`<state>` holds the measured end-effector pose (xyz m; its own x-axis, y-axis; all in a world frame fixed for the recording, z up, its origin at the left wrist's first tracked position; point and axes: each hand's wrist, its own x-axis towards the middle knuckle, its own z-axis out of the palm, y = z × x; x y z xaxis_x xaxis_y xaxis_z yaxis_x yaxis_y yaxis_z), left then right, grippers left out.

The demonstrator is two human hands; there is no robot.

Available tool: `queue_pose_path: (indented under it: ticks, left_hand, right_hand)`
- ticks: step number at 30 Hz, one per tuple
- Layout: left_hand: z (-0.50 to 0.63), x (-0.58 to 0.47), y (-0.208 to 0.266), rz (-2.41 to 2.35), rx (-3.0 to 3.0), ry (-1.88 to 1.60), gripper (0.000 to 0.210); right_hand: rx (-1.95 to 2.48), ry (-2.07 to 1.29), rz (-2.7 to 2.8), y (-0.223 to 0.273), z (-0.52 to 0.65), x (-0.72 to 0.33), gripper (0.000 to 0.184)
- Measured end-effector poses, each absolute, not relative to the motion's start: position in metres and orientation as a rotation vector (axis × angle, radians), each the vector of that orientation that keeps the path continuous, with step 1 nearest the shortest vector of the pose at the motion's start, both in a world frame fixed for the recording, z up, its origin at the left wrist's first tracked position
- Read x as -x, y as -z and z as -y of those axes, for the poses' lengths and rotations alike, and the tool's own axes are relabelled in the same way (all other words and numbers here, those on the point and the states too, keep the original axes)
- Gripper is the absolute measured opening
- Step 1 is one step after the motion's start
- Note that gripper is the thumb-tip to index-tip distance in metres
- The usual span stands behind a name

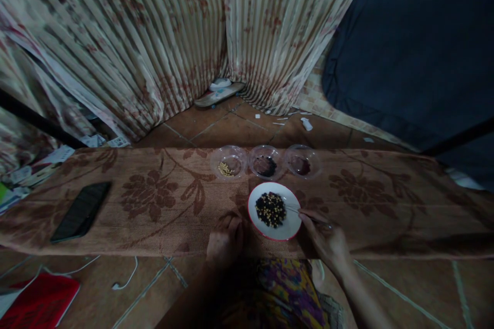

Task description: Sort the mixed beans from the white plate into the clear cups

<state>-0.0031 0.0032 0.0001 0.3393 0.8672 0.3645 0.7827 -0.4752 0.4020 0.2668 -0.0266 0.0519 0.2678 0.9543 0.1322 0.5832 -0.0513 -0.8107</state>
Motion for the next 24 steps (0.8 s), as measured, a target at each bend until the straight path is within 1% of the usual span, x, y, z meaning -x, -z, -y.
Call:
queue_pose_path:
  ticks: [9, 24]
  left_hand:
    - [-0.0033, 0.0026, -0.0015, -1.488, -2.409, -0.822, 0.014]
    - [-0.0027, 0.0031, -0.0003, -1.526, -2.422, -0.793, 0.015]
  right_hand:
    - [1.752, -0.575, 1.406, -0.0497, 0.0238, -0.2636, 0.036]
    - [1.674, -0.499, 1.537, -0.0496, 0.0253, -0.2671, 0.029]
